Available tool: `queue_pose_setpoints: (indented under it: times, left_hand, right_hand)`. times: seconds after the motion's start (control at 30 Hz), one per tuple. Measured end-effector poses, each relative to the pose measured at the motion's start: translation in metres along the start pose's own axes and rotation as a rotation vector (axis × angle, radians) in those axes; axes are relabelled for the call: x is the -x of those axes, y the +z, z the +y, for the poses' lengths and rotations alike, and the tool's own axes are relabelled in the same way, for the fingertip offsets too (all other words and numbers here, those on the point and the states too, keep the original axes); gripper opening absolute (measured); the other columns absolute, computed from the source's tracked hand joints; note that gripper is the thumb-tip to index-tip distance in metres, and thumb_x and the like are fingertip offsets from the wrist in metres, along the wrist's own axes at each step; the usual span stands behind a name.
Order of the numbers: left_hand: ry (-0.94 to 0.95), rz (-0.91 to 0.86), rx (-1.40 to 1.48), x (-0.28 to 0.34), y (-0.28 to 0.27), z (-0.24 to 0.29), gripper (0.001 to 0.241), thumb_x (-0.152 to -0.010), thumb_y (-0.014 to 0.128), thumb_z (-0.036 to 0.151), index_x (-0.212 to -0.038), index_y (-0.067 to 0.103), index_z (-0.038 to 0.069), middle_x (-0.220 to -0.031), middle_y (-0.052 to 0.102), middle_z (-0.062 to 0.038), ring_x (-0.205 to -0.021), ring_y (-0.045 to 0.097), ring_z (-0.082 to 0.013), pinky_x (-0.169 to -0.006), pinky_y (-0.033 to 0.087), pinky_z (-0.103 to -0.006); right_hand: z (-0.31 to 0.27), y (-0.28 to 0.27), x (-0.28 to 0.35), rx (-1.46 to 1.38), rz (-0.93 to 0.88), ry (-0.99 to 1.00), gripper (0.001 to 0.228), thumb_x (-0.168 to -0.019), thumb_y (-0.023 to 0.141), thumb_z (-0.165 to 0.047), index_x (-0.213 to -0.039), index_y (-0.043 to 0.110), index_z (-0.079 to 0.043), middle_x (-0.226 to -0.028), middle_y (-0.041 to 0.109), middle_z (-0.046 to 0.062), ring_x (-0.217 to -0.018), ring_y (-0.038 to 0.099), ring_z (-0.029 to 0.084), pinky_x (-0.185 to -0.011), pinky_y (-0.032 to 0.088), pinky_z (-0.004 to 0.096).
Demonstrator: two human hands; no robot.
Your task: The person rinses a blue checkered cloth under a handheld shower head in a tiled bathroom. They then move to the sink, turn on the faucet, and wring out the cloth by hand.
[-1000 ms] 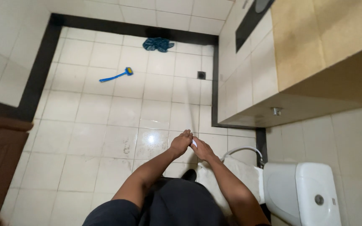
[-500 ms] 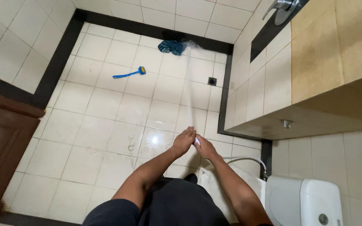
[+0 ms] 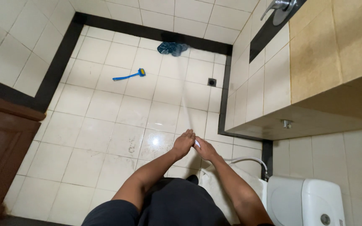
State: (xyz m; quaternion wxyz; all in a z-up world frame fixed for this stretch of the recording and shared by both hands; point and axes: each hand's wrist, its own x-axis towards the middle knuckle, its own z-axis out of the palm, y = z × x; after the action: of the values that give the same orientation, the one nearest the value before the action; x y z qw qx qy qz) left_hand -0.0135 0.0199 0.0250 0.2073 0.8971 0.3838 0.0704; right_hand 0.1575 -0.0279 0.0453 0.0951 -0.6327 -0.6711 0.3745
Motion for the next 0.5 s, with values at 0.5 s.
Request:
queue_pose_setpoints:
  times: [0.5]
  left_hand:
    - [0.000,0.069,-0.016,0.014,-0.010,-0.001,0.048,-0.092,0.056,0.003,-0.139,0.053,-0.009,-0.150,0.050,-0.029,-0.141,0.048,-0.0383,-0.113,0.044,-0.0422]
  right_hand:
    - [-0.005,0.005,-0.003,0.026,-0.015,-0.033,0.056,-0.101,0.052,-0.038,-0.149,0.042,-0.010,-0.147,0.053,0.019,-0.133,0.051,0.039,-0.108,0.042,0.047]
